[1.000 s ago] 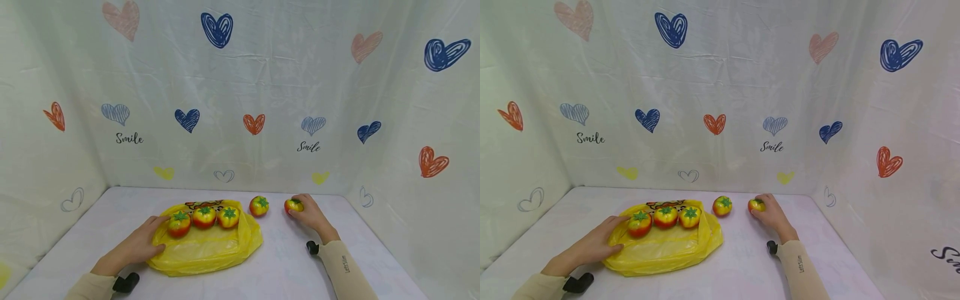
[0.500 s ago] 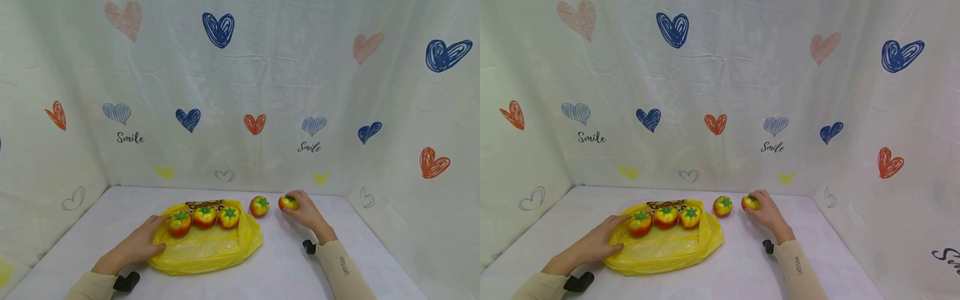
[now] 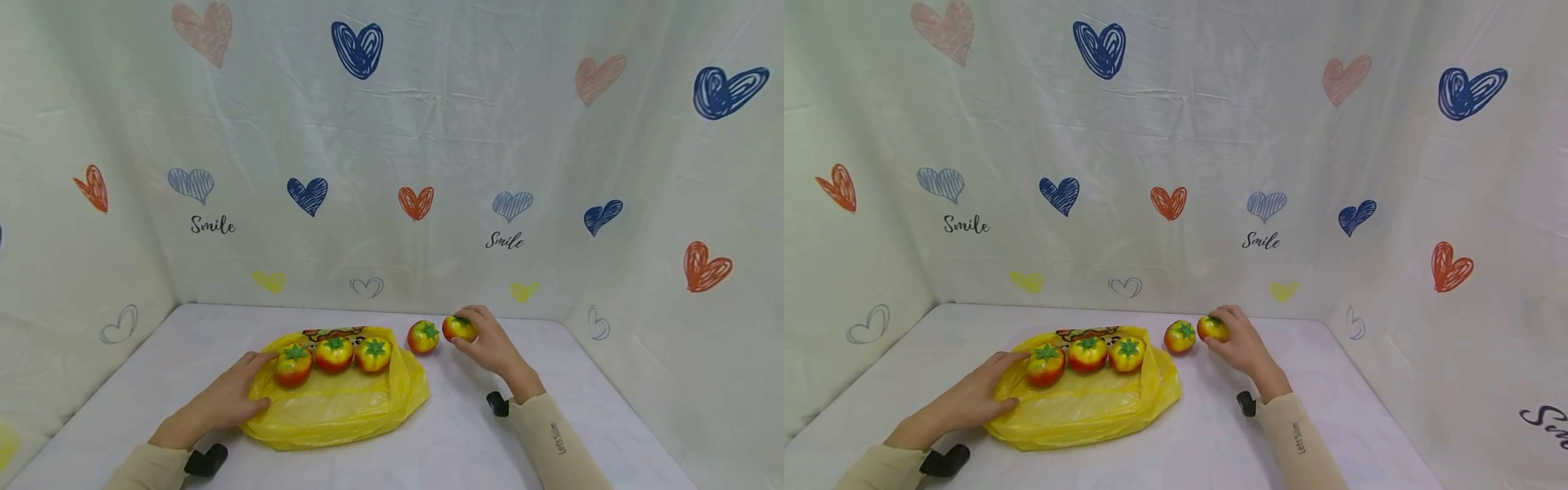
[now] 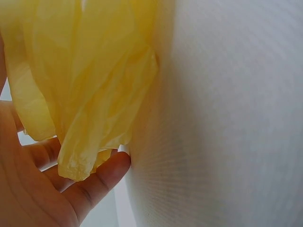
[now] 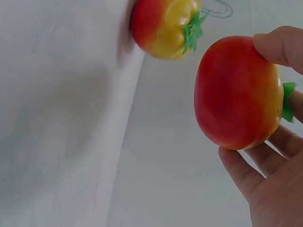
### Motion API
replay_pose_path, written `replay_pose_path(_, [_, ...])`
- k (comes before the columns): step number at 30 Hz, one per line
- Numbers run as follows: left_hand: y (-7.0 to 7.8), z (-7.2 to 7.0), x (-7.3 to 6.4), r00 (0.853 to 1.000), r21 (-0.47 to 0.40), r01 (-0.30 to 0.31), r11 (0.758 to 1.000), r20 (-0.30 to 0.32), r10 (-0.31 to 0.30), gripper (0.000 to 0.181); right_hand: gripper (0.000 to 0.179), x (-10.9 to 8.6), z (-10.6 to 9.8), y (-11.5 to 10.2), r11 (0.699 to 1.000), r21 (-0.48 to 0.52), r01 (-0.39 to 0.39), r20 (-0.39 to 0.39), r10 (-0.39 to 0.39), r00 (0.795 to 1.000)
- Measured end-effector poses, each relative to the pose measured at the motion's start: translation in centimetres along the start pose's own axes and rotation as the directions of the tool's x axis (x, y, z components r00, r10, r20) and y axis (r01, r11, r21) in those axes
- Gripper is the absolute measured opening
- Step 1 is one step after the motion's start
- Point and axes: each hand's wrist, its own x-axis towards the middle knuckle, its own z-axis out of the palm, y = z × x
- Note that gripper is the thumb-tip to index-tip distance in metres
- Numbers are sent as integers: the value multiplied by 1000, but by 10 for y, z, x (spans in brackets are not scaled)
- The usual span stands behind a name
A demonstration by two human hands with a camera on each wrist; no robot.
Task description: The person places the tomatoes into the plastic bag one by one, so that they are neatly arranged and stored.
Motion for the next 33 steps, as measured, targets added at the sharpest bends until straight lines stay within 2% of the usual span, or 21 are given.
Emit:
replay_pose_path(7, [-1,1,0,1000,5,5,1000,4,-5,73,44,-1,1,-17,999,-3,49,16,-49,999])
replay_pose_path(15, [-1,1,0,1000,9,-12,1000,-3,12,72,43,-3,3,-32,989,-36,143,6,-143,990])
replay_pose_path(25, [-2,0,0,997,23,-63,998,-39,64,70,46,-7,9,-49,978,-20,208,20,-208,978])
replay_pose_path(33, [-2,1,0,999,16,-44,999,-24,44,71,46,-8,12,-60,965,8,263,43,-263,964])
